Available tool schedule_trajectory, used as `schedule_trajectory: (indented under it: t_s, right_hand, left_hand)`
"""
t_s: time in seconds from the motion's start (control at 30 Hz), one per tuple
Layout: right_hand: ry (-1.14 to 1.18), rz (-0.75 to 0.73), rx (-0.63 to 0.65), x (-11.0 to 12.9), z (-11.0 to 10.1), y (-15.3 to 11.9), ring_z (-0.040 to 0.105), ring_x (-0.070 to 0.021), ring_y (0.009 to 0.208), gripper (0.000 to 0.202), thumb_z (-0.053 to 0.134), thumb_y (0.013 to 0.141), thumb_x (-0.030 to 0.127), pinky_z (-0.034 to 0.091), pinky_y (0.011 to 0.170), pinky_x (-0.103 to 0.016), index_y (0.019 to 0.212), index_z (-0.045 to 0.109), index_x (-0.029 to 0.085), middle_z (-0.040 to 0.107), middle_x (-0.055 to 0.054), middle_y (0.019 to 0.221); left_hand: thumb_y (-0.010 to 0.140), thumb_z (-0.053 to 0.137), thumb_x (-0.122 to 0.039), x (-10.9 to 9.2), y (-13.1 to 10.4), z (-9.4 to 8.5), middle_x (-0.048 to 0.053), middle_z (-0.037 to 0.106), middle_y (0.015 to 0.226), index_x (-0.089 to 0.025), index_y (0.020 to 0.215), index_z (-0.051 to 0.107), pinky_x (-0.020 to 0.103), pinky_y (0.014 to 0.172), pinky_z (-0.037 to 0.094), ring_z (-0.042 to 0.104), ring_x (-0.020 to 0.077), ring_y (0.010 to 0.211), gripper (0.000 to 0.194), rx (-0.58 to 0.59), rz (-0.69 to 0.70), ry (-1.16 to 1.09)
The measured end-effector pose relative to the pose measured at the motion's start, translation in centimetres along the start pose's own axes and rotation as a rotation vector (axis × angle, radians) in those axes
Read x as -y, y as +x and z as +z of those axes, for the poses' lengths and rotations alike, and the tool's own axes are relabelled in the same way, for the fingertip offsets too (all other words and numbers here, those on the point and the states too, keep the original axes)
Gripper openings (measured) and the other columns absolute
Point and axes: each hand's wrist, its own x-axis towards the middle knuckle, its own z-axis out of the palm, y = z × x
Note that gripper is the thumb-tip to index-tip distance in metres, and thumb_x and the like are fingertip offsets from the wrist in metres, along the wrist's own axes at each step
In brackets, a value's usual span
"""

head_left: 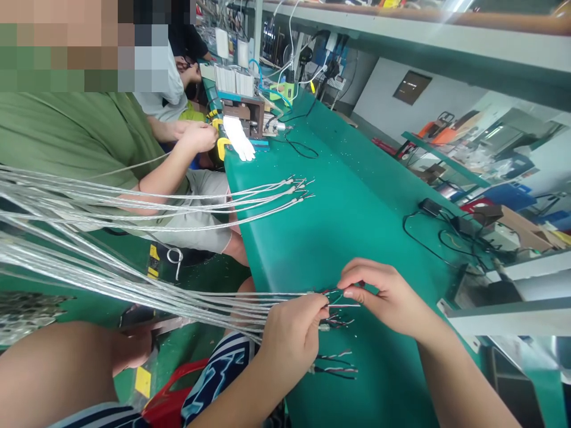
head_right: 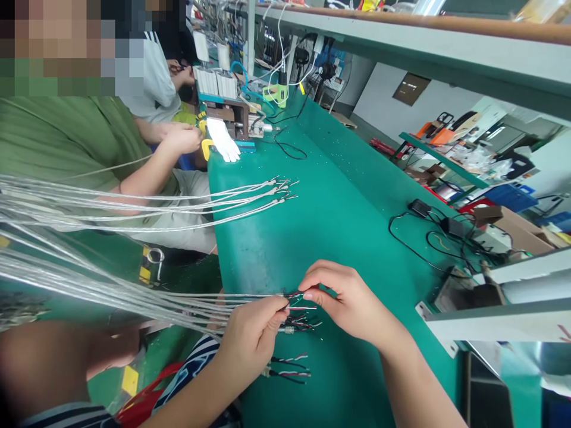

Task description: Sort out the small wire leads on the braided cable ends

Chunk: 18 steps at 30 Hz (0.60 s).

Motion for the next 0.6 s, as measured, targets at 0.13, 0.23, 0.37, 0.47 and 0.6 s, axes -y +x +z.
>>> schedule_trajectory:
  t_s: [0.13,0.23,0.37,0.47,0.6]
  right_hand:
    - [0.144,-0.018,-0.009,-0.8,0.4,0.2,0.058,-0.0156,0.078,0.005,0.064,0.093,0.025,0.045,0.068,-0.029,0.093,0.069,0.022,0.062,-0.004,0.091]
    - [0.251,-0.041,-0.001,-1.2,0.7,0.3,0.057,-0.0157,0.077,0.003,0.068,0.090,0.023,0.043,0.067,-0.029,0.090,0.069,0.021,0.060,-0.004,0.090]
    - [0.335,-0.058,0.028,-1.7,1.2,0.3,0.056,-0.0161,0.079,0.006,0.072,0.087,0.024,0.043,0.068,-0.029,0.089,0.068,0.020,0.059,-0.004,0.091]
    - [0.369,-0.064,0.029,-2.0,1.6,0.3,0.054,-0.0169,0.081,0.015,0.075,0.085,0.028,0.044,0.071,-0.031,0.094,0.066,0.021,0.058,-0.005,0.094]
    - [0.355,-0.094,0.055,-2.2,1.7,0.4,0.054,-0.0167,0.079,0.017,0.075,0.085,0.031,0.044,0.071,-0.031,0.087,0.062,0.020,0.057,-0.005,0.092]
  left_hand:
    - [0.098,0.039,-0.018,0.0,0.0,0.0,-0.002,0.061,0.073,-0.021,0.084,0.054,0.026,0.057,0.029,0.054,0.0128,0.060,0.021,0.029,0.000,0.011]
    - [0.098,0.039,-0.018,0.2,-0.1,0.0,-0.003,0.061,0.071,-0.021,0.083,0.053,0.026,0.057,0.028,0.053,0.0129,0.060,0.021,0.047,0.017,0.019]
    - [0.097,0.039,-0.017,0.2,-0.2,0.0,-0.003,0.059,0.069,-0.021,0.083,0.052,0.026,0.057,0.027,0.052,0.0130,0.059,0.020,0.061,0.041,0.024]
    - [0.098,0.039,-0.018,0.2,-0.2,0.0,-0.003,0.057,0.066,-0.021,0.081,0.051,0.026,0.056,0.025,0.049,0.0123,0.056,0.021,0.072,0.042,0.026]
    - [0.098,0.039,-0.017,0.1,-0.1,-0.1,-0.004,0.055,0.064,-0.020,0.079,0.051,0.026,0.054,0.024,0.046,0.0115,0.054,0.022,0.082,0.046,0.025]
